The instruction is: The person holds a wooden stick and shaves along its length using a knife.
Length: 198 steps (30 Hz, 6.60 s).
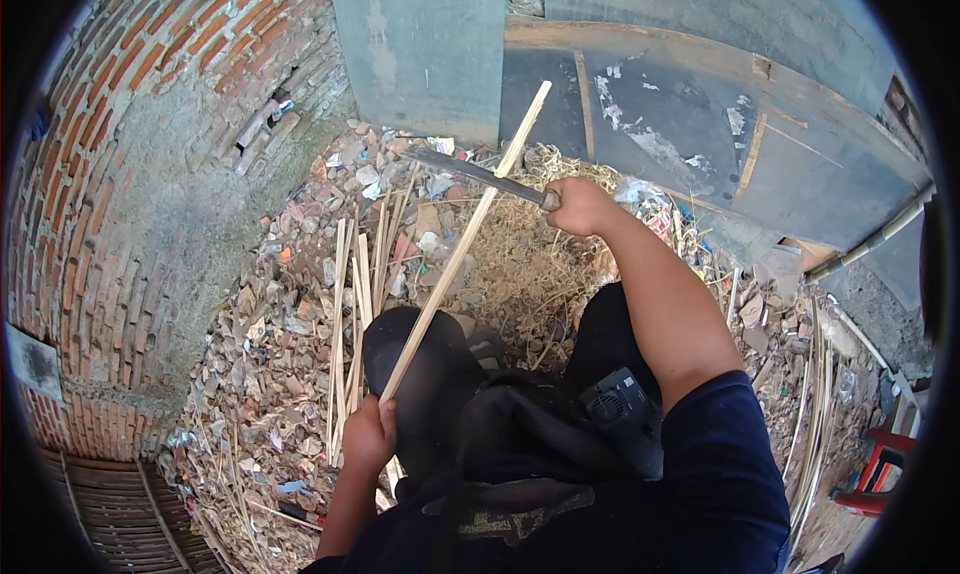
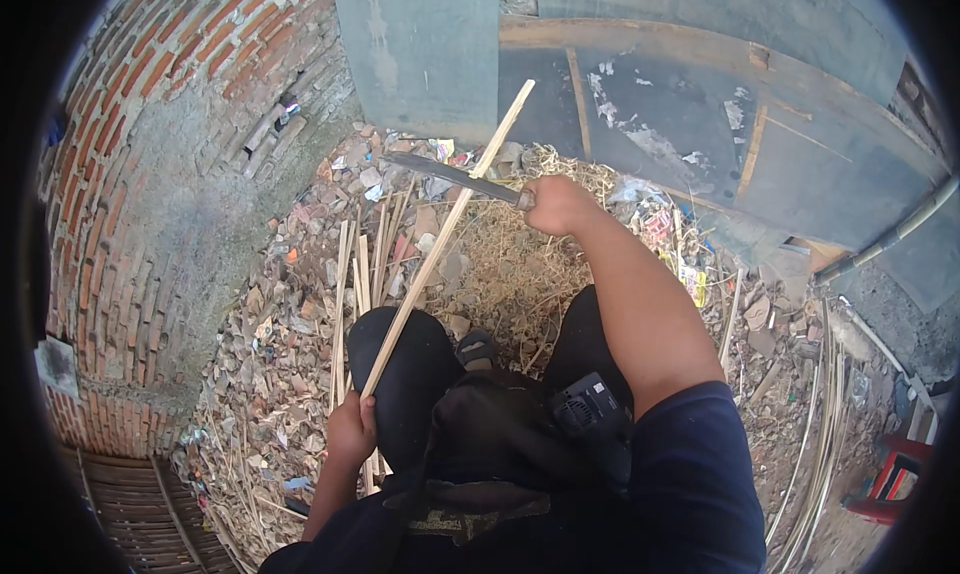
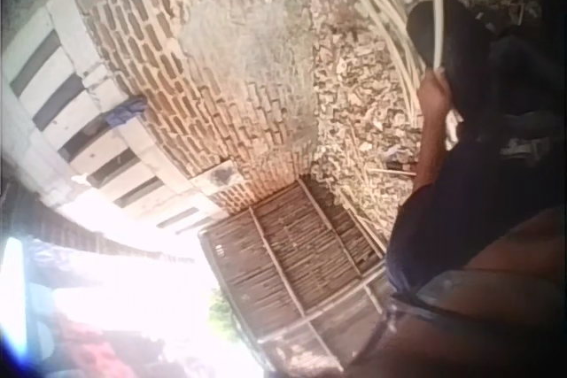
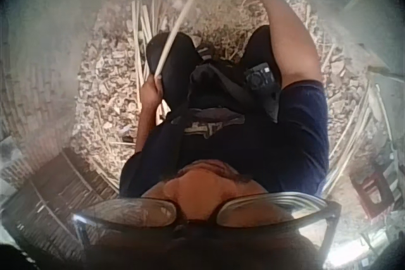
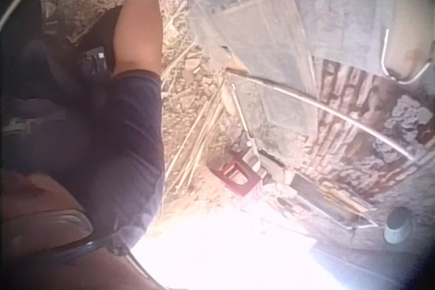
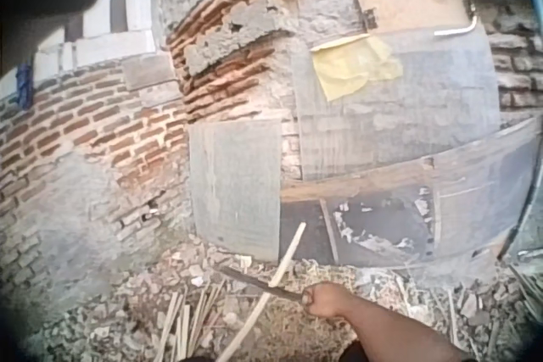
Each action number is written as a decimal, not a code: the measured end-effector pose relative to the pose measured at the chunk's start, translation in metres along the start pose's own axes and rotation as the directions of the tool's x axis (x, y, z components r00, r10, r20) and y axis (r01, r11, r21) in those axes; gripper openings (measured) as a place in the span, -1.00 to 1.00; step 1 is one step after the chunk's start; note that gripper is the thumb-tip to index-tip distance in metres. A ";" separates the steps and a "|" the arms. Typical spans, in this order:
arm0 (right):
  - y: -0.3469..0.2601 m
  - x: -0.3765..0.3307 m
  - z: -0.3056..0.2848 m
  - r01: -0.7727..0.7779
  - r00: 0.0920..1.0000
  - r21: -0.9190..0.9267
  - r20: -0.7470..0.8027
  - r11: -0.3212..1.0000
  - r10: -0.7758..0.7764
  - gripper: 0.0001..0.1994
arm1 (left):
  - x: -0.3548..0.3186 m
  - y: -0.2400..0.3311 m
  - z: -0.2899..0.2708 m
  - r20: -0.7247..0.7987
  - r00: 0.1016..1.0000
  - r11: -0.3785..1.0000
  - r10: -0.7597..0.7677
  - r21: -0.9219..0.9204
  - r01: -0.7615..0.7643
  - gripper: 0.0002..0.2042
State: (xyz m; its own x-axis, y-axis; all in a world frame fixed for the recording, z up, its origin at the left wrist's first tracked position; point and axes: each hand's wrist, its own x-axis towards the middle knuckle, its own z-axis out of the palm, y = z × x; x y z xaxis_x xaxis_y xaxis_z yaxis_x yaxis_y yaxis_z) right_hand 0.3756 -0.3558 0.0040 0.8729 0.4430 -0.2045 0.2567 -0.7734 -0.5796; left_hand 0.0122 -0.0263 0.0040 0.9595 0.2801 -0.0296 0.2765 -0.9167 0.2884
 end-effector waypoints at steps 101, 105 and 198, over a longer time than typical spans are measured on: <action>-0.028 -0.039 -0.003 0.136 0.987 -0.213 -0.052 0.968 -0.150 -0.61 | -0.011 0.003 0.000 0.001 1.000 0.999 0.021 0.028 -0.021 -0.66; -0.078 -0.062 0.001 0.347 0.937 -0.349 0.168 0.871 -0.306 -0.65 | -0.018 -0.003 0.000 -0.032 0.998 0.998 0.053 -0.015 -0.054 -0.64; -0.015 -0.027 -0.009 0.154 0.988 -0.132 0.021 0.979 -0.152 -0.56 | -0.008 -0.024 -0.021 0.411 0.906 0.725 -0.102 -0.592 0.350 -0.58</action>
State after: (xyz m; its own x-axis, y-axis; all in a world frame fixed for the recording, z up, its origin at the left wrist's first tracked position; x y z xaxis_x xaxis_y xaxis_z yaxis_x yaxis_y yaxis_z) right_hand 0.3514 -0.3601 0.0255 0.8146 0.5650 -0.1309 0.4402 -0.7493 -0.4947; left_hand -0.0033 -0.0007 0.0171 0.8631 0.2307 -0.4493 0.5051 -0.3981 0.7658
